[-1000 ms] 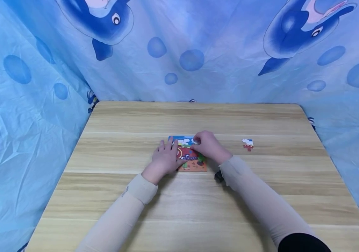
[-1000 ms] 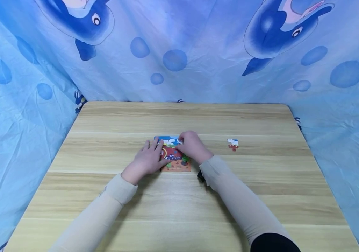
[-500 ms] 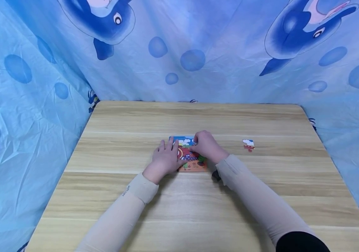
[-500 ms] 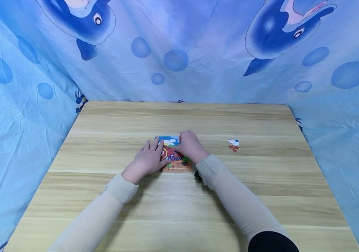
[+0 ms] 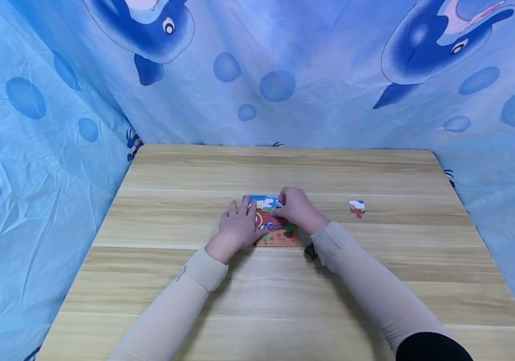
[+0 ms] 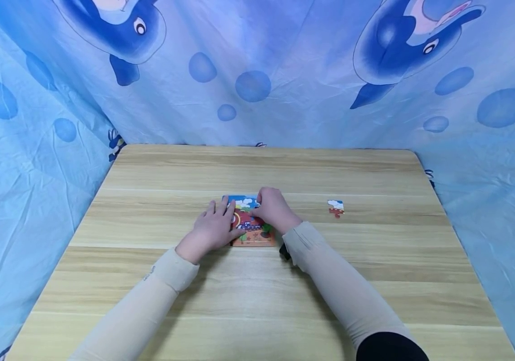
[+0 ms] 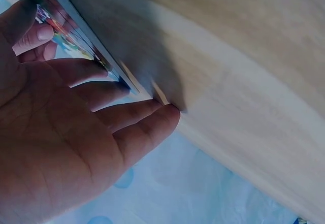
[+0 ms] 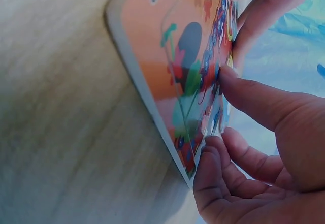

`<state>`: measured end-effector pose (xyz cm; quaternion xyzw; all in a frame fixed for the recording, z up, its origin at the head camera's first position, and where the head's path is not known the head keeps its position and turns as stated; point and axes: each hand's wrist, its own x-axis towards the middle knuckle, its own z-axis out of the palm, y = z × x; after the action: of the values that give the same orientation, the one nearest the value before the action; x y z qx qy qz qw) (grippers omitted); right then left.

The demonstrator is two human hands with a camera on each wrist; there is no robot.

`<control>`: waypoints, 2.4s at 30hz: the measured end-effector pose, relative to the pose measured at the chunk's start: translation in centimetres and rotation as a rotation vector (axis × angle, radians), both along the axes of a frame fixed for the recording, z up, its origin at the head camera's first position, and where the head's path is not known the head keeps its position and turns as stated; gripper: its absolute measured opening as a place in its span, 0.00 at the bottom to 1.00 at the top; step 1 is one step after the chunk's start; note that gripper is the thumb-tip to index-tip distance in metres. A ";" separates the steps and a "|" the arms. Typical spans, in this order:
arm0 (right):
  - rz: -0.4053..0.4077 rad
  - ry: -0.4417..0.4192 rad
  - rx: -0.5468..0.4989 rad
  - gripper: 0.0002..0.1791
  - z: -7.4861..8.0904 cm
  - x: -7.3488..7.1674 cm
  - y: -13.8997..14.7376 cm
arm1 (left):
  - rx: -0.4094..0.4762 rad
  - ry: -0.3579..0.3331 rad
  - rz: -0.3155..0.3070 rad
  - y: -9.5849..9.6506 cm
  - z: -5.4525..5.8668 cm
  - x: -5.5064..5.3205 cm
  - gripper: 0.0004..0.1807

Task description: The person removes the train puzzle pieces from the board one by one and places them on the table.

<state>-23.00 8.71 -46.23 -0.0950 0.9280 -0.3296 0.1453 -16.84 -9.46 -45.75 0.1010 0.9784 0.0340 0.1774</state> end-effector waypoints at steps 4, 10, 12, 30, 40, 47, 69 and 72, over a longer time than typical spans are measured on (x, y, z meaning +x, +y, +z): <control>-0.014 0.008 -0.041 0.18 0.1 0.1 0.0 | 0.000 0.002 -0.002 0.0 0.1 0.0 0.53; -0.051 0.014 -0.090 0.17 0.1 0.1 0.0 | 0.012 0.002 0.000 0.0 0.2 0.1 0.53; -0.069 0.004 -0.116 0.18 0.1 0.1 -0.1 | 0.015 0.000 0.002 0.0 0.2 0.1 0.53; -0.050 0.015 -0.233 0.09 -0.5 -0.3 1.0 | 0.004 -0.012 -0.004 -0.1 0.2 0.1 0.52; -0.054 0.006 -0.263 0.15 -0.2 -0.2 4.6 | 0.012 -0.011 -0.001 -0.1 0.0 0.1 0.53; -0.074 0.041 -0.210 0.15 0.3 -0.4 8.1 | 0.005 -0.012 -0.004 0.0 0.1 0.1 0.53; -0.090 -0.080 -0.147 0.14 1.7 -0.5 17.1 | -0.002 -0.014 -0.008 -0.1 -0.1 0.0 0.53; -0.072 -0.087 -0.136 0.14 1.7 -0.5 17.5 | 0.001 -0.015 -0.006 -0.1 0.0 0.0 0.53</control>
<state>-23.48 26.24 -44.58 -0.0568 0.8992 -0.4005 0.1667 -16.83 -9.57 -45.79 0.1036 0.9767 0.0349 0.1845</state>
